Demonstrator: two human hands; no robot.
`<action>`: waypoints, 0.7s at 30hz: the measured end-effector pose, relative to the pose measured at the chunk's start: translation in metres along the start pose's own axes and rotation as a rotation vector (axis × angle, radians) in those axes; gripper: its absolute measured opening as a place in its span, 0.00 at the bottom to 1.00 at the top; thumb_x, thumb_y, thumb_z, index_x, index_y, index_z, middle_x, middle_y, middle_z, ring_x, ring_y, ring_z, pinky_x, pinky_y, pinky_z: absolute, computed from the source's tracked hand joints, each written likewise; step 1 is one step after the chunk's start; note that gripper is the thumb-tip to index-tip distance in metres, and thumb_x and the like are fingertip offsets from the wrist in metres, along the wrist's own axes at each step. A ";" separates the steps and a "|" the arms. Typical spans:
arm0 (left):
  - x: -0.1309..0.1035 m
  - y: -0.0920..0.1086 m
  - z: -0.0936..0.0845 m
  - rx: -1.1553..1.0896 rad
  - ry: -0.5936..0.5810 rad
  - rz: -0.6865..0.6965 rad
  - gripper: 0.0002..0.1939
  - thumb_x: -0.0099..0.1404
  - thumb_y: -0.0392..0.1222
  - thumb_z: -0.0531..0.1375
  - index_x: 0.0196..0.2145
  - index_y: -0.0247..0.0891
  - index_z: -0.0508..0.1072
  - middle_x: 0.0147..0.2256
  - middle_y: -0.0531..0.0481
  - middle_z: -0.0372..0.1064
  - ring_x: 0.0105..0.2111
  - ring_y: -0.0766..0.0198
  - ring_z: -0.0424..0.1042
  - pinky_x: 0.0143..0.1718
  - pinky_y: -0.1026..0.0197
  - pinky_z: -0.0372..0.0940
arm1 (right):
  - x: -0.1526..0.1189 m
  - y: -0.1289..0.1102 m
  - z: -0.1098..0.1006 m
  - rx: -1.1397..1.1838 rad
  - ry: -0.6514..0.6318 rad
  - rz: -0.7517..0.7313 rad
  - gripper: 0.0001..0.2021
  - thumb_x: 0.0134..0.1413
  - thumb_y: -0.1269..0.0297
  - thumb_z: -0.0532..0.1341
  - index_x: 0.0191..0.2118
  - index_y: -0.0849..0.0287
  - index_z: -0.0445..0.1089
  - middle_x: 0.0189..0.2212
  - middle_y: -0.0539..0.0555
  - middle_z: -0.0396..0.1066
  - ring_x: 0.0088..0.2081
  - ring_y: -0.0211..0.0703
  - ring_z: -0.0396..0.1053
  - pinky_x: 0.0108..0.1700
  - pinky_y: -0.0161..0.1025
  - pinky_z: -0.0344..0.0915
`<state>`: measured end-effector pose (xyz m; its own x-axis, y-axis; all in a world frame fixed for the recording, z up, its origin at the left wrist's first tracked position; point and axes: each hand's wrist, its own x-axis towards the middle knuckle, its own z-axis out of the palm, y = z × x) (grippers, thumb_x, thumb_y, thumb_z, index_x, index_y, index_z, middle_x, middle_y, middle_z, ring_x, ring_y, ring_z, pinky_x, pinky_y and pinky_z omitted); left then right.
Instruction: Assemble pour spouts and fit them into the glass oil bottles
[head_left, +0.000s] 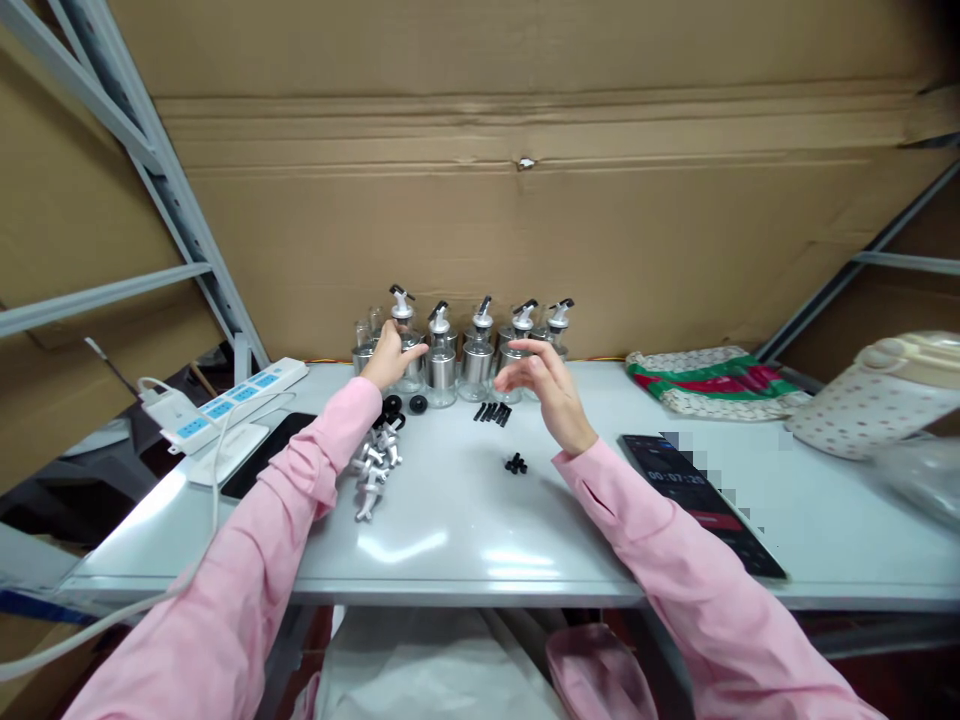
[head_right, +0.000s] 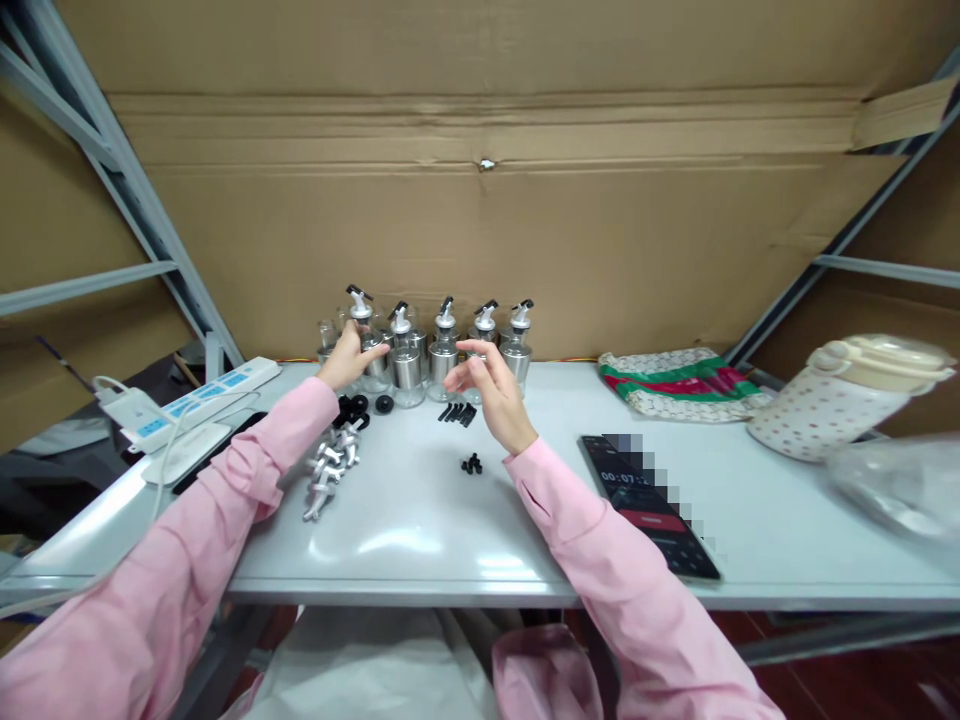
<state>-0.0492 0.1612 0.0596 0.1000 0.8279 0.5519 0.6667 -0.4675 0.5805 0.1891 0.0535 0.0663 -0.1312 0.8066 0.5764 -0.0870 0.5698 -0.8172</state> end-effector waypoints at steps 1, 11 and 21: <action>0.000 -0.003 0.002 0.000 -0.021 -0.001 0.20 0.55 0.43 0.61 0.41 0.33 0.57 0.45 0.39 0.60 0.50 0.52 0.61 0.53 0.51 0.56 | 0.000 0.000 0.000 -0.006 -0.001 0.001 0.16 0.56 0.51 0.52 0.44 0.56 0.60 0.26 0.50 0.70 0.30 0.38 0.68 0.35 0.39 0.64; -0.001 -0.019 0.008 -0.040 -0.151 -0.038 0.22 0.56 0.41 0.58 0.45 0.31 0.55 0.47 0.37 0.58 0.53 0.51 0.58 0.55 0.49 0.53 | -0.002 0.000 0.000 0.011 -0.011 0.024 0.16 0.57 0.52 0.52 0.45 0.57 0.60 0.26 0.50 0.71 0.29 0.39 0.69 0.36 0.40 0.65; -0.006 -0.020 0.009 -0.054 -0.157 -0.023 0.29 0.57 0.38 0.55 0.54 0.26 0.52 0.53 0.33 0.53 0.57 0.50 0.52 0.59 0.49 0.47 | -0.001 0.005 0.001 -0.005 -0.019 0.038 0.17 0.56 0.50 0.51 0.45 0.56 0.59 0.26 0.50 0.70 0.29 0.37 0.69 0.35 0.39 0.66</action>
<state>-0.0566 0.1683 0.0396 0.2023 0.8747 0.4405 0.6297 -0.4606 0.6256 0.1883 0.0554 0.0614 -0.1527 0.8243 0.5451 -0.0768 0.5400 -0.8381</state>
